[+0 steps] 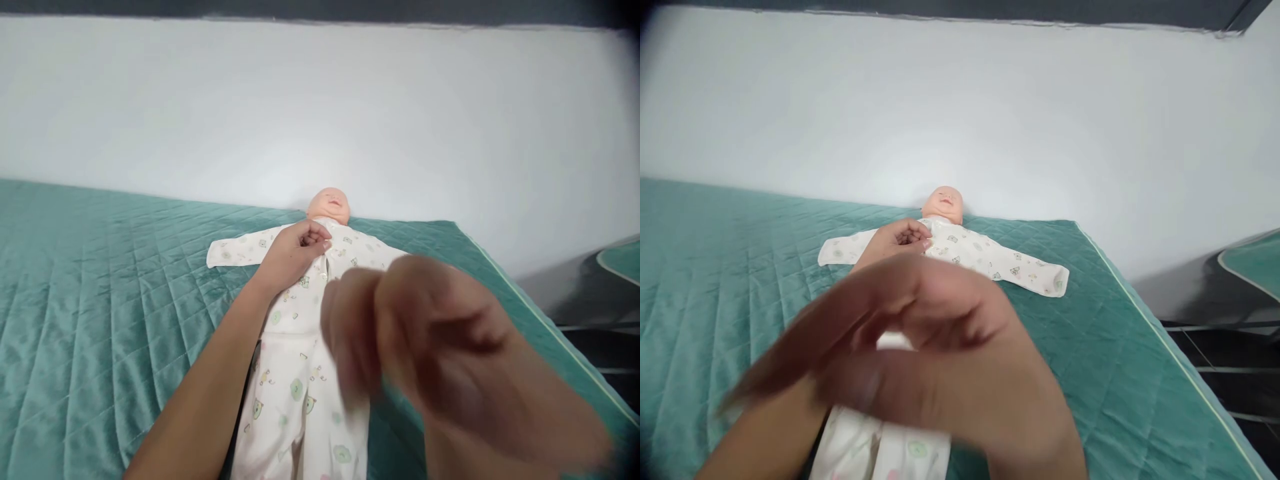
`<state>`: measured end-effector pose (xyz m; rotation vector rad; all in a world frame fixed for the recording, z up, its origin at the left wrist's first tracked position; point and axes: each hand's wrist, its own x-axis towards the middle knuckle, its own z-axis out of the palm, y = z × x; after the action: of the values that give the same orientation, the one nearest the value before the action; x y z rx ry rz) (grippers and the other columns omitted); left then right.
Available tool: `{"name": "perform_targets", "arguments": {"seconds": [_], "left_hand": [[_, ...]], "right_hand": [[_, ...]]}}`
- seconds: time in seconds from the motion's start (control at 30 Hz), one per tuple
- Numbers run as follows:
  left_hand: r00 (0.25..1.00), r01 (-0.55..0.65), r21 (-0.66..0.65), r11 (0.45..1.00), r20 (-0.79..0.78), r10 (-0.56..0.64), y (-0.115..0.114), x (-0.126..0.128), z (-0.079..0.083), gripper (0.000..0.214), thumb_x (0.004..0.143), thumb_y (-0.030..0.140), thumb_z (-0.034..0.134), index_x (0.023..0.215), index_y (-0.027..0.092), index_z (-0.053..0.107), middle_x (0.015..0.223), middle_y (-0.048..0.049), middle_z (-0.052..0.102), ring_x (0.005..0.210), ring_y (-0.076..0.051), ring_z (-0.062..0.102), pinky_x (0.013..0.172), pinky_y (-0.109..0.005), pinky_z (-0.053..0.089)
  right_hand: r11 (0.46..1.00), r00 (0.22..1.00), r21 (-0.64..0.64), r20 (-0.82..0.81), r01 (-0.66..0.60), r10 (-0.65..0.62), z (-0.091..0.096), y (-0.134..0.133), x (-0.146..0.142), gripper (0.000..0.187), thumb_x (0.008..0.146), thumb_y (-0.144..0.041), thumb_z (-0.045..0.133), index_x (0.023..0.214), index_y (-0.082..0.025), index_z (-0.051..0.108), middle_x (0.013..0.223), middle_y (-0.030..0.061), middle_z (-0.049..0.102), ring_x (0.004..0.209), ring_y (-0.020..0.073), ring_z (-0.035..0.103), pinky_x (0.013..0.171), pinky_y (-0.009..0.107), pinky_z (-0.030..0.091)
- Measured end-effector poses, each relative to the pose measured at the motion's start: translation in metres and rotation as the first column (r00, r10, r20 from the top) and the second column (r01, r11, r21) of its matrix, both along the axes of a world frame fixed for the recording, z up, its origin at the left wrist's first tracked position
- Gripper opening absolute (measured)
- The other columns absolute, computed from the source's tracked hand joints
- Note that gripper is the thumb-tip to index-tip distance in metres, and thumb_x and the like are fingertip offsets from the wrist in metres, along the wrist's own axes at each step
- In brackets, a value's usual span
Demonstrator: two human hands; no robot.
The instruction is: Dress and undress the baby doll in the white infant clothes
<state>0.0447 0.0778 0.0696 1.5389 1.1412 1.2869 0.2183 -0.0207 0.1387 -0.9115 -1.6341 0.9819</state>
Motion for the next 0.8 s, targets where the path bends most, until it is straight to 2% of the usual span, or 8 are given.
{"name": "perform_targets", "arguments": {"seconds": [0.03,0.1,0.2,0.27,0.37,0.57,0.8], "left_hand": [[1.0,0.006,-0.007,1.0,0.008,-0.006,-0.001,0.0,0.001,0.009,0.082,0.023,0.065,0.088,0.016,0.065,0.077,-0.0006,0.061,0.073,-0.012,0.054,0.07,-0.026,0.044],[1.0,0.006,-0.004,1.0,0.007,-0.006,-0.003,0.001,0.001,0.009,0.083,0.023,0.063,0.089,0.016,0.065,0.079,-0.0007,0.061,0.072,-0.012,0.054,0.067,-0.026,0.042],[1.0,0.004,0.022,1.0,0.011,-0.004,-0.002,0.002,-0.002,0.01,0.084,0.025,0.065,0.091,0.018,0.066,0.08,0.0002,0.061,0.074,-0.012,0.055,0.069,-0.025,0.043],[0.999,0.006,0.028,1.0,0.032,-0.007,-0.001,0.001,-0.004,0.011,0.082,0.024,0.067,0.092,0.018,0.066,0.082,-0.0002,0.062,0.078,-0.012,0.057,0.073,-0.026,0.044],[0.999,0.021,0.009,1.0,0.043,-0.022,0.0,0.0,-0.005,0.013,0.082,0.025,0.067,0.094,0.019,0.066,0.087,-0.0012,0.063,0.082,-0.013,0.058,0.077,-0.026,0.045],[0.998,0.045,0.003,0.999,-0.032,-0.045,-0.005,-0.002,0.002,0.012,0.087,0.027,0.061,0.095,0.02,0.068,0.091,-0.0019,0.064,0.086,-0.015,0.058,0.081,-0.028,0.044],[0.997,0.011,-0.007,1.0,-0.083,-0.012,-0.008,-0.003,0.005,0.011,0.085,0.026,0.062,0.093,0.021,0.068,0.086,-0.001,0.062,0.081,-0.014,0.056,0.075,-0.028,0.044]], "right_hand": [[1.0,0.999,-0.006,-0.019,-0.029,0.029,0.002,0.012,0.0,0.026,0.078,-0.061,0.071,0.075,-0.036,0.069,0.082,0.0021,0.071,0.099,0.0288,0.069,0.071,0.048,0.054],[0.999,0.996,-0.042,-0.08,-0.031,0.027,-0.006,0.036,-0.002,0.02,0.083,-0.052,0.068,0.084,-0.032,0.07,0.087,0.0027,0.072,0.097,0.027,0.068,0.077,0.046,0.056],[0.984,0.976,-0.07,-0.138,0.162,-0.17,-0.038,0.066,-0.007,0.013,0.086,-0.038,0.064,0.092,-0.027,0.068,0.103,0.0041,0.072,0.103,0.0245,0.066,0.089,0.043,0.054],[0.96,0.954,-0.05,-0.114,0.274,-0.278,-0.062,0.081,-0.01,0.016,0.083,-0.033,0.066,0.097,-0.026,0.067,0.113,0.0047,0.07,0.11,0.0239,0.063,0.095,0.042,0.05],[0.955,0.956,-0.047,-0.006,0.293,-0.294,-0.086,0.092,-0.013,0.026,0.082,-0.033,0.067,0.107,-0.026,0.066,0.125,0.0051,0.066,0.117,0.0232,0.059,0.104,0.043,0.044],[0.975,0.977,-0.068,-0.005,0.212,-0.213,-0.092,0.093,-0.01,0.021,0.084,-0.032,0.065,0.104,-0.027,0.065,0.134,0.0039,0.063,0.123,0.0219,0.056,0.106,0.041,0.041],[0.983,0.984,-0.028,0.002,0.18,-0.18,-0.094,0.093,-0.007,0.014,0.086,-0.031,0.063,0.099,-0.027,0.066,0.137,0.0039,0.061,0.132,0.022,0.051,0.111,0.043,0.038]]}}
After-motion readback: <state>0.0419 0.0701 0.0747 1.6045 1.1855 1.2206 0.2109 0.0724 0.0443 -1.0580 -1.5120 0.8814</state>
